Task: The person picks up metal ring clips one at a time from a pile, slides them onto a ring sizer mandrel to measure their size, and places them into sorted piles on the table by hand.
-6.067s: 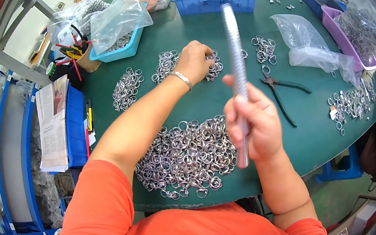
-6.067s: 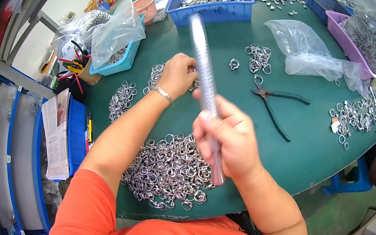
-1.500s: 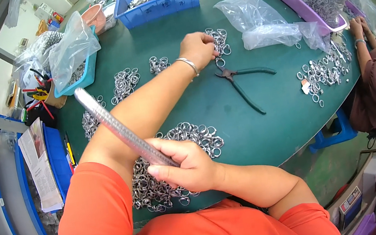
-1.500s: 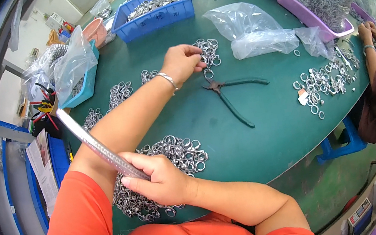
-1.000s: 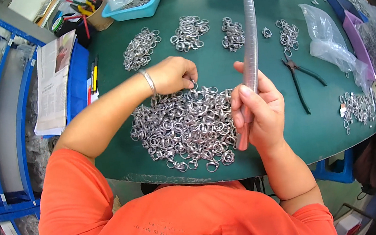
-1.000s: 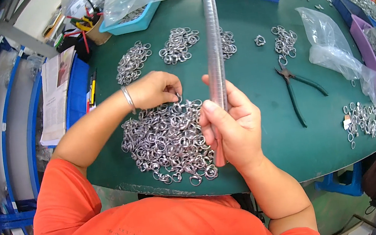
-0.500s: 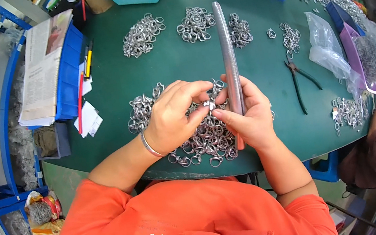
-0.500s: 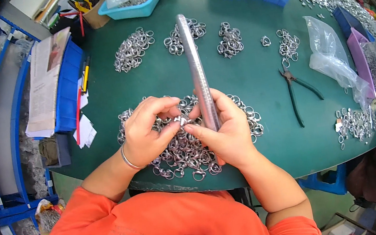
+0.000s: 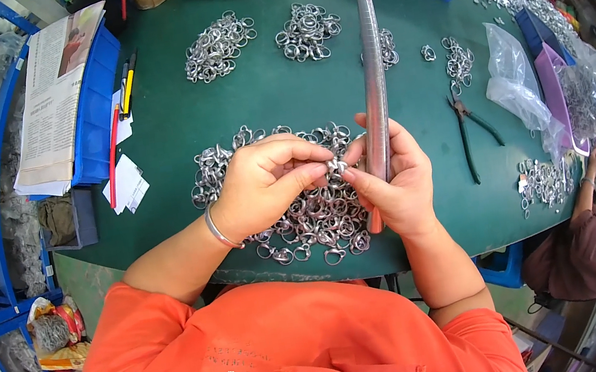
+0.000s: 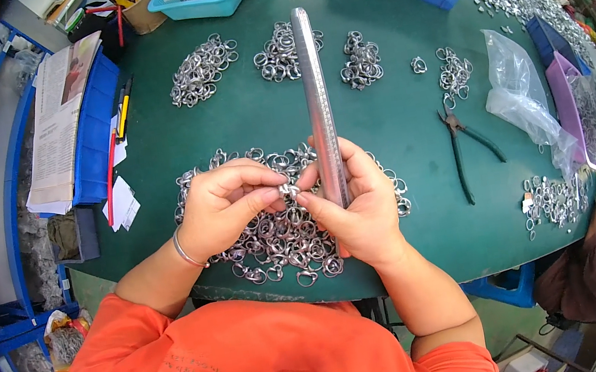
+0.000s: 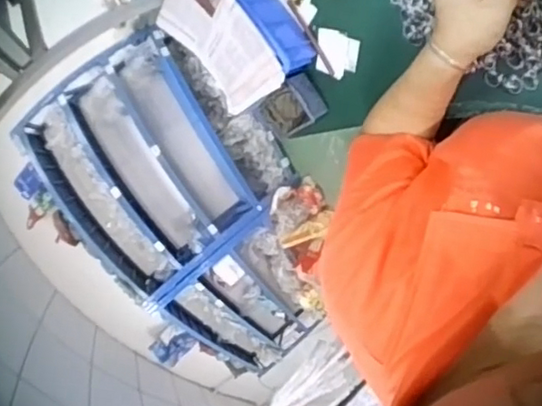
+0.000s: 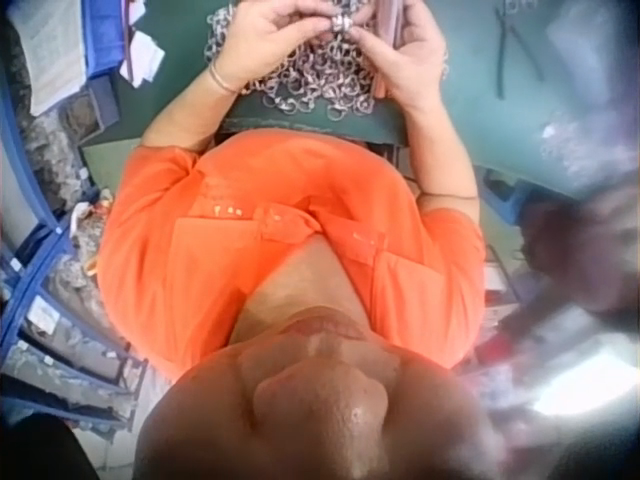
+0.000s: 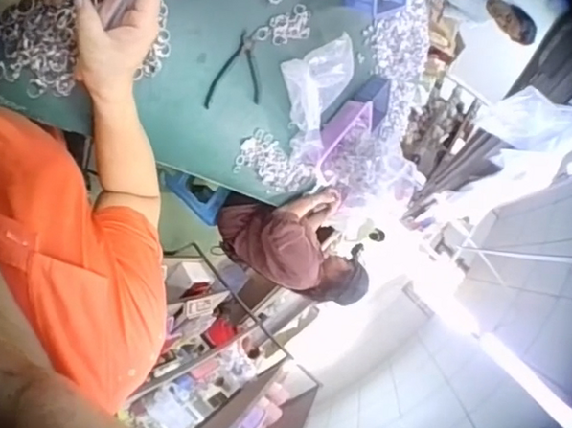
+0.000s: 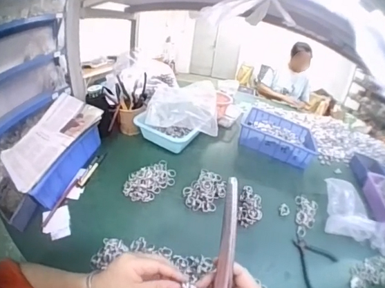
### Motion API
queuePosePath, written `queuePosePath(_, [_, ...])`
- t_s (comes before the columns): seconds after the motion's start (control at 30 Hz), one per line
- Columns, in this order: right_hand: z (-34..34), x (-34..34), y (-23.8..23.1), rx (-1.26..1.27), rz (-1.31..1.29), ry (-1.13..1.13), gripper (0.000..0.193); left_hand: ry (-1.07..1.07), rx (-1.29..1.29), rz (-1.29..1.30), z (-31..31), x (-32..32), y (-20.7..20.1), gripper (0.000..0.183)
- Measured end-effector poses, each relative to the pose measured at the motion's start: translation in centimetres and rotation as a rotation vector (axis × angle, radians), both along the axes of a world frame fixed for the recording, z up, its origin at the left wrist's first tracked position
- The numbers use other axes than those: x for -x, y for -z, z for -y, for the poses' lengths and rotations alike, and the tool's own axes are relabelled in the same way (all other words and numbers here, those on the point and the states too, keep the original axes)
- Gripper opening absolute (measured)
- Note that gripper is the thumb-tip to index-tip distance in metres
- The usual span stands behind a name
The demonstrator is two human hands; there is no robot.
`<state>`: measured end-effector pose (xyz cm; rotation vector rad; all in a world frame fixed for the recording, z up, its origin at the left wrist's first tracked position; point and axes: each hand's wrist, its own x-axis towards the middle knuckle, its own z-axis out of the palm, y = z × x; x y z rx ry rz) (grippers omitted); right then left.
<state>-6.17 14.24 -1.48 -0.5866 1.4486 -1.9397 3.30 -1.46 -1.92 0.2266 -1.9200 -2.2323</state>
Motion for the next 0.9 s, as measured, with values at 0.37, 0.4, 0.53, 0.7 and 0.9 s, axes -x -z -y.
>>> queuePosePath(0.37, [0.11, -0.08, -0.02, -0.051, -0.005, -0.006, 0.044, -0.144, 0.748, -0.382, 0.21, -0.14, -0.12, 0.017])
queuePosePath(0.4, [0.07, -0.02, -0.07, -0.051, 0.045, -0.007, 0.043, -0.154, 0.787, -0.399, 0.22, -0.05, -0.2, 0.017])
queuePosePath(0.53, [0.04, 0.04, 0.16, -0.004, 0.113, 0.024, 0.042, -0.133, 0.93, -0.516, 0.34, 0.18, -0.24, 0.018])
queuePosePath(0.7, [0.04, 0.49, 0.4, -0.005, 0.097, -0.017, 0.045, -0.114, 0.807, -0.417, 0.36, 0.1, -0.18, 0.016])
queuePosePath(0.9, [0.1, 0.41, 0.02, -0.03, 0.076, -0.047, 0.045, -0.034, 0.074, -0.093, 0.28, -0.02, 0.57, 0.01])
